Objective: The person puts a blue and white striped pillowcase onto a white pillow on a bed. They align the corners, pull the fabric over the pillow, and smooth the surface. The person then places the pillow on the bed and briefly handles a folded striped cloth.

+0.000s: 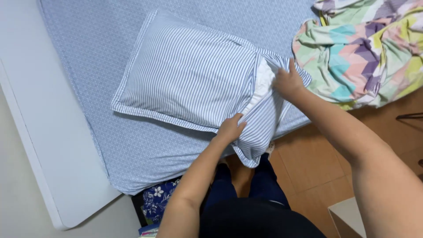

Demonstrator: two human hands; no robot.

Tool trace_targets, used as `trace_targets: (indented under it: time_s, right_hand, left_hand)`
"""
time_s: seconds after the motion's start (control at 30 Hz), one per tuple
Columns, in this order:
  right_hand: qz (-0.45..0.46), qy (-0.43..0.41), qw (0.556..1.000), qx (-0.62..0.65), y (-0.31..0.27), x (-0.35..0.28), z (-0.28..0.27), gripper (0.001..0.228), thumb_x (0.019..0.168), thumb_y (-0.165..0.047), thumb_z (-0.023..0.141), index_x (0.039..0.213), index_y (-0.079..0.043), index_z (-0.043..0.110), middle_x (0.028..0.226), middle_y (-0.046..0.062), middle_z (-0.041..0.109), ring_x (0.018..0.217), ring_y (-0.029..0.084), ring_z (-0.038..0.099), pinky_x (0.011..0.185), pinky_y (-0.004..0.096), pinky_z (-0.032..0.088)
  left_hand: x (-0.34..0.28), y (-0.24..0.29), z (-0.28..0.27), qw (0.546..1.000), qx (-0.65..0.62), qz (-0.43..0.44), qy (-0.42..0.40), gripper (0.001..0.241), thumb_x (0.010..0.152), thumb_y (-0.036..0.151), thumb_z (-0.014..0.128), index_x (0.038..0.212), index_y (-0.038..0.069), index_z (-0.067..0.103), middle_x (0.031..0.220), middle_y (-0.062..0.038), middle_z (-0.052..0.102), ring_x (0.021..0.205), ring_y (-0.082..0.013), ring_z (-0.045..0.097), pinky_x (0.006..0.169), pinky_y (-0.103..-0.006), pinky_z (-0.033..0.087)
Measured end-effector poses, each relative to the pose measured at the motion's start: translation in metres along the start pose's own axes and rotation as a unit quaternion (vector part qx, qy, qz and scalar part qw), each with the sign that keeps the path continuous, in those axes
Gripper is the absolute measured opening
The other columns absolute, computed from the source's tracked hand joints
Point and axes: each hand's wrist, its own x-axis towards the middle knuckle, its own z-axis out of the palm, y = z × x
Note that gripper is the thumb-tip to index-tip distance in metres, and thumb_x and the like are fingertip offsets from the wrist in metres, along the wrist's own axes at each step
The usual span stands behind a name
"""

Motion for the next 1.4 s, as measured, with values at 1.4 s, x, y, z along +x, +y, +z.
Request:
trace_targets:
  time_s: [1.4]
  right_hand:
    - [-0.229, -0.023, 0.964, 0.134, 0.022, 0.055, 0.023, 0.048, 0.077, -0.043, 0.071, 0.123, -0.029, 0.071, 0.127, 0.000, 0.068, 0.127, 0.023, 0.055, 0.116, 0.065, 0.017]
  left_hand:
    - [-0.061, -0.122, 0.043, 0.960, -0.119, -0.179, -0.177, 0.051, 0.093, 0.043, 0.067, 0.135, 0.014, 0.066, 0.132, -0.014, 0.069, 0.121, -0.0300, 0.065, 0.103, -0.0399, 0.048]
